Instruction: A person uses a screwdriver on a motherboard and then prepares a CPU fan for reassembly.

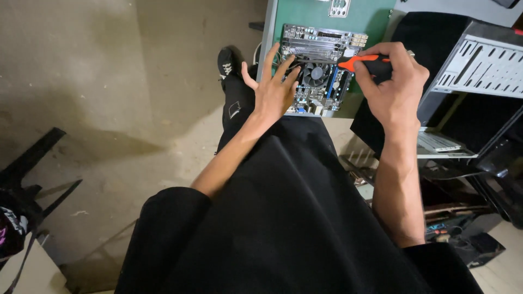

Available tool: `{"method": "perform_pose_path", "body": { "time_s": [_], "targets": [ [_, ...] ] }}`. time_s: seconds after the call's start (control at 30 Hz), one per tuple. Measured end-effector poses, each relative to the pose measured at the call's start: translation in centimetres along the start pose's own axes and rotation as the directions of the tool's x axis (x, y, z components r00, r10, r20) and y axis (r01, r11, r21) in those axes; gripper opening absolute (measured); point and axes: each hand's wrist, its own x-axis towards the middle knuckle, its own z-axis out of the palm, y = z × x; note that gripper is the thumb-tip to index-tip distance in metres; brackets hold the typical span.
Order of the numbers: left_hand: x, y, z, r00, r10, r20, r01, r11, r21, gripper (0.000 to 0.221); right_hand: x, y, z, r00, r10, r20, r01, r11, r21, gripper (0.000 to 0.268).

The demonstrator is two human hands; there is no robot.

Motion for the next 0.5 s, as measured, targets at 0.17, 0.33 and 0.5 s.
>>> {"method": "perform_pose_path", "body": {
  "time_s": [0.17, 0.33, 0.5],
  "targets": [
    [0.34, -0.10, 0.34, 0.995, -0.064, 0.074, 0.065, 0.998, -0.010, 0.017, 0.39, -0.03, -0.24, 1.000, 0.025, 0.007, -0.025, 0.999, 0.032, 0.020],
    [0.72, -0.33, 0.44, 0.997, -0.036, 0.063, 0.037, 0.999, -0.007, 0.014, 0.49, 0.15, -0.41, 0.999, 0.036, -0.004, -0.036, 0.999, 0.008, 0.020],
    [0.91, -0.48, 0.55, 0.995, -0.038, 0.092, 0.042, 0.998, -0.045, 0.017, 0.56, 0.51, -0.46, 0.999, 0.037, -0.007, -0.037, 0.999, 0.010, 0.021]
  ]
}}
